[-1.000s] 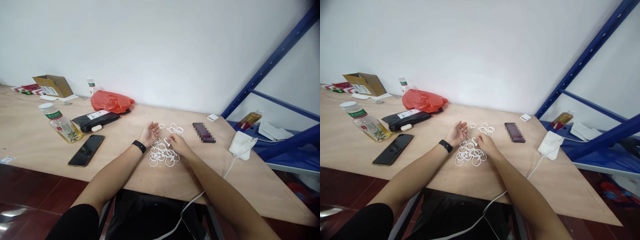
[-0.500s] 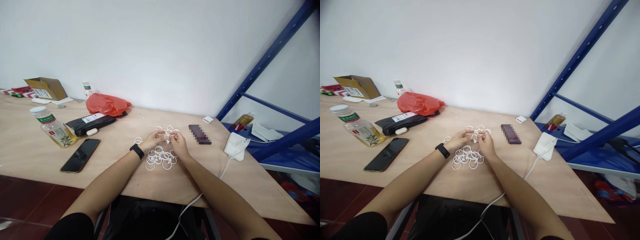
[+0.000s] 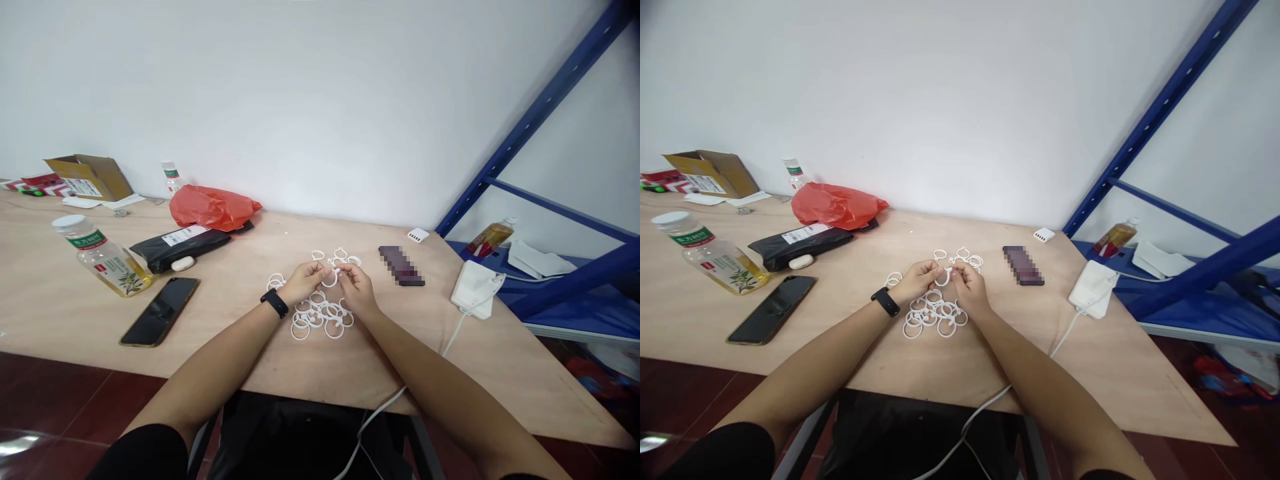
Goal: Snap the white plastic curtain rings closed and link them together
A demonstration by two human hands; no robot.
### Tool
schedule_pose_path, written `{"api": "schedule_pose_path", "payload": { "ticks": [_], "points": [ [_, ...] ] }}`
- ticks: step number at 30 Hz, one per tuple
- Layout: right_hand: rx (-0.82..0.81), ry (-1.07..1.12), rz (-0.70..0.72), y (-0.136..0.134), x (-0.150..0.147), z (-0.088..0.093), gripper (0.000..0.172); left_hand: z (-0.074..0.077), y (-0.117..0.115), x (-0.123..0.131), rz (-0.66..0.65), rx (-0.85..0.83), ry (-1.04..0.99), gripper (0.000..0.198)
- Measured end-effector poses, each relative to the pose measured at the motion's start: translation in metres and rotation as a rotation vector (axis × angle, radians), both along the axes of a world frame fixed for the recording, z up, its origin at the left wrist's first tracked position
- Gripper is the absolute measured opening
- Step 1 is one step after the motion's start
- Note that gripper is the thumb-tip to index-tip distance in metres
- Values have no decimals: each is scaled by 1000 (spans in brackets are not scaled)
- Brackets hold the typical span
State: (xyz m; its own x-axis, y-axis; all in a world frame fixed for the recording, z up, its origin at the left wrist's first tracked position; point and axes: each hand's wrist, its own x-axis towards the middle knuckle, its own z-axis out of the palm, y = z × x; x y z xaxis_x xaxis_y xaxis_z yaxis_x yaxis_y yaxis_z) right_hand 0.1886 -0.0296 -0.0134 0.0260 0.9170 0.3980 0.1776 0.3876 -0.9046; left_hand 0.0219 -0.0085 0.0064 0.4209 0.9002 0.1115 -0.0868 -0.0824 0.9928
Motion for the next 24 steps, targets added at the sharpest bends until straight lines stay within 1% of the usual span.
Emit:
{"api": "schedule_pose_path", "payload": {
  "ticks": [4, 8, 12, 14, 19, 22, 24],
  "points": [
    [74, -80, 55, -5, 4, 3, 33, 1, -2, 1, 37, 112, 56, 55],
    [86, -117, 37, -6, 3, 3, 32, -2, -2, -1, 131, 243, 119, 47],
    [64, -125, 43, -6, 3, 5, 29, -1, -4, -5, 191, 415, 287, 39],
    [58, -138, 37, -7, 2, 6, 28, 1, -6, -7, 188, 470, 370, 37],
    [21, -146, 11, -9, 2, 9, 25, 5, -9, -8, 156, 540, 503, 36],
    [27, -153, -14, -8, 3, 10, 24, 8, -12, -7, 106, 621, 601, 35],
    [37, -158, -18, -7, 3, 11, 24, 8, -14, -6, 74, 657, 631, 34]
  ]
}}
